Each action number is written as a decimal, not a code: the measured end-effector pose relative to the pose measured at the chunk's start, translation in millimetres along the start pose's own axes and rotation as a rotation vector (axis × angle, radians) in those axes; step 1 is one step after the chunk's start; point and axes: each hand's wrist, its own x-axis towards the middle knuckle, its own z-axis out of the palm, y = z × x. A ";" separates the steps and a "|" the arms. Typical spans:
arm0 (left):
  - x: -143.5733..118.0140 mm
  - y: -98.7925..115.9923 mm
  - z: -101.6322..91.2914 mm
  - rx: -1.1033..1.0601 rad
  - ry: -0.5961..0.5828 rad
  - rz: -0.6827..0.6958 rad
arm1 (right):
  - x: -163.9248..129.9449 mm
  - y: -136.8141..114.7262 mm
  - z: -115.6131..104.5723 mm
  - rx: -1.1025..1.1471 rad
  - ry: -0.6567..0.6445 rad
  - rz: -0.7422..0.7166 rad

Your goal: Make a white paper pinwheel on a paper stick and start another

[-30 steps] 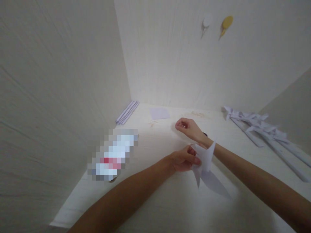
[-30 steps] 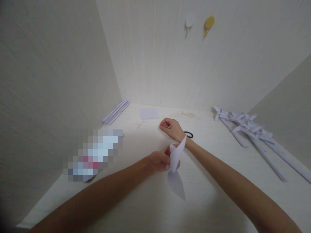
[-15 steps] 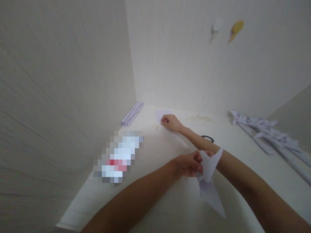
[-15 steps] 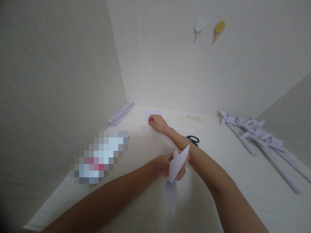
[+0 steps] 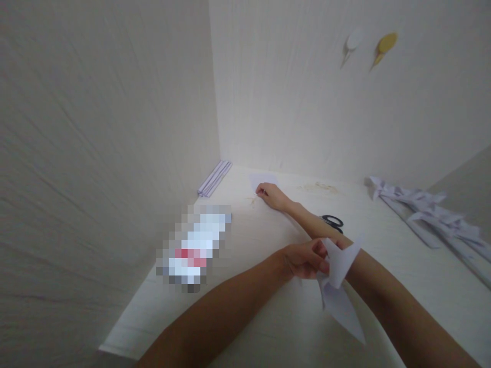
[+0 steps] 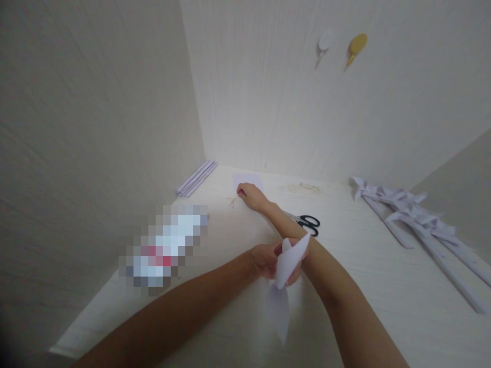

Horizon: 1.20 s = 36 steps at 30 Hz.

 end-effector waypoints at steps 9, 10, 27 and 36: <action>-2.1 -1.4 2.9 0.035 0.009 -0.012 | -17.4 -9.6 -1.2 0.064 0.028 0.130; -2.2 -1.2 2.9 0.035 0.019 -0.013 | -18.9 -9.2 -2.0 0.112 0.048 0.146; -3.2 5.7 2.9 -0.072 0.216 0.144 | -152.2 -19.0 -77.3 1.175 0.421 0.513; 7.2 8.9 7.7 0.019 0.489 0.334 | -201.9 -18.7 -81.8 1.091 0.678 0.532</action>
